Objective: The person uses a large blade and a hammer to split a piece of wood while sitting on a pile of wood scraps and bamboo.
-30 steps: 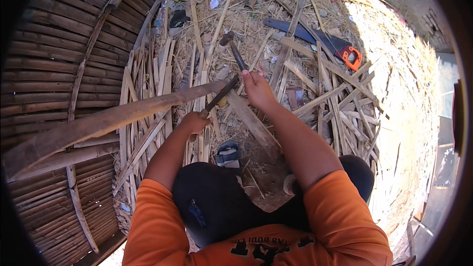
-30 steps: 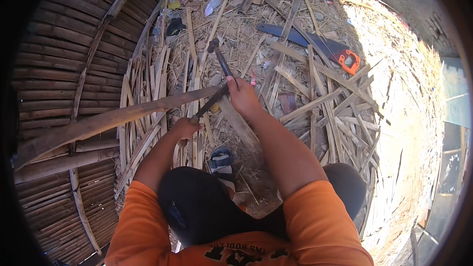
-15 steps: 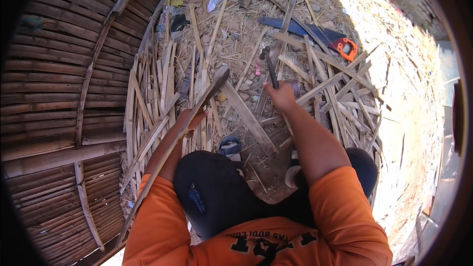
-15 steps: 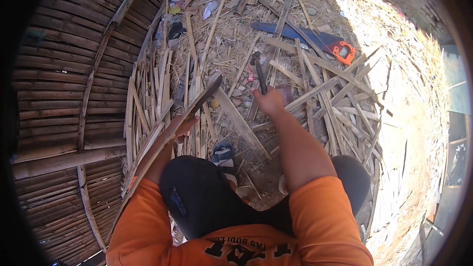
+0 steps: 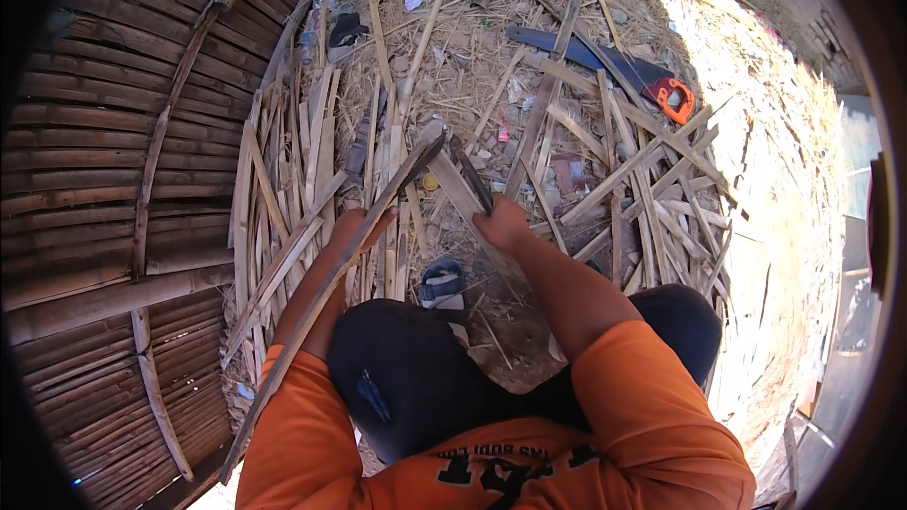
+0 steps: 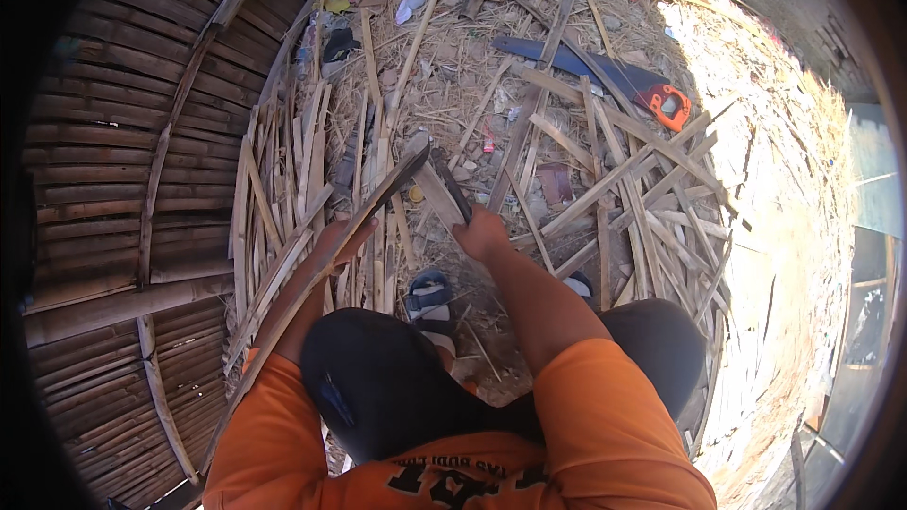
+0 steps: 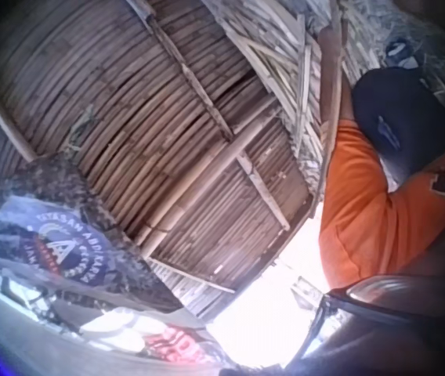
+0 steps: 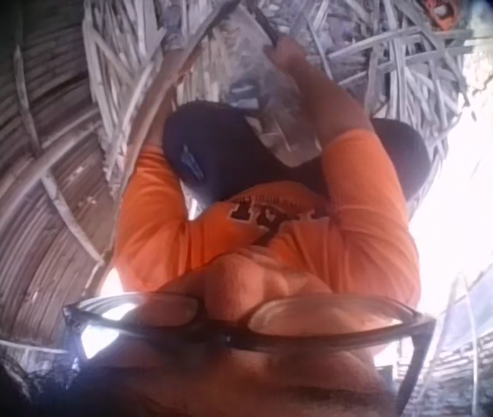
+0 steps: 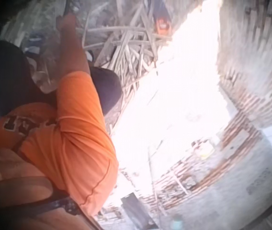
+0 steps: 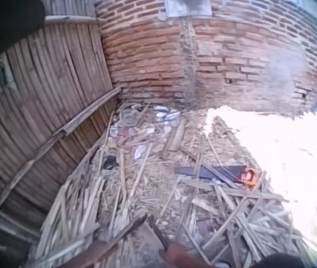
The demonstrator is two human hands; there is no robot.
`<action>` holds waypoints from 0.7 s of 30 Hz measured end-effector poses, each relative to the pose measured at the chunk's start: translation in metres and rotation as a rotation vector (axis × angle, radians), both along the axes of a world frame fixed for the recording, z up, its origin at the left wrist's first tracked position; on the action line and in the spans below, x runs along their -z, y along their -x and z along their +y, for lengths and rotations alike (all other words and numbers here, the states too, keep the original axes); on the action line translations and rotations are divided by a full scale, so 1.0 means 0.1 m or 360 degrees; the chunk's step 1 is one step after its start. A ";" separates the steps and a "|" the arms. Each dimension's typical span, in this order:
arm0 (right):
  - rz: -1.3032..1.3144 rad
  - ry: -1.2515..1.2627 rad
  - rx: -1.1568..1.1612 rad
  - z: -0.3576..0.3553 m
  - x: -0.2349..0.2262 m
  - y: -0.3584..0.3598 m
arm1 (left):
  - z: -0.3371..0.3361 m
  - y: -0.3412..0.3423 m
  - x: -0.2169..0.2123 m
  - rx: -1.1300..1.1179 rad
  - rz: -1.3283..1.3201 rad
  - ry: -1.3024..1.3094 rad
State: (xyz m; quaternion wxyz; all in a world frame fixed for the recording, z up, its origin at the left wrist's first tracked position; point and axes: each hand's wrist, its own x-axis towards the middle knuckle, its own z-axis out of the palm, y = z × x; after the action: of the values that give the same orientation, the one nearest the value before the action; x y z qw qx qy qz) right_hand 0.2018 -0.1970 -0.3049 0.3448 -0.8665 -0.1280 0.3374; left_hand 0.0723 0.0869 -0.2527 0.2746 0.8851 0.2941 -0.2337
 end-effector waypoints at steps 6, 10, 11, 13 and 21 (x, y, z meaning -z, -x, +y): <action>-0.0408 -0.0541 0.0118 0.65 -0.56 -0.06 | 0.01 -0.01 0.00 0.0120 0.0026 -0.0057; -0.0402 -0.0805 -0.0113 0.95 -0.95 -0.02 | 0.08 0.03 0.10 0.0212 -0.0192 0.0029; -0.0322 -0.0809 -0.0172 1.00 -1.01 0.03 | 0.11 0.06 0.17 0.0260 -0.0245 0.0040; -0.0365 -0.0942 -0.0321 1.12 -1.02 0.15 | 0.24 0.16 0.34 0.0366 -0.0320 0.0037; -0.0323 -0.0890 -0.0723 1.28 -1.07 0.36 | 0.28 0.12 0.42 -0.0007 0.0263 0.0180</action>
State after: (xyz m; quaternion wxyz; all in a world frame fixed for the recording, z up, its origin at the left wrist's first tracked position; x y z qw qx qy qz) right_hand 0.1660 -0.0685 -0.1976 0.4701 -0.7175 -0.4376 0.2696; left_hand 0.0599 0.1151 -0.2949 0.2996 0.8452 0.3041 -0.3216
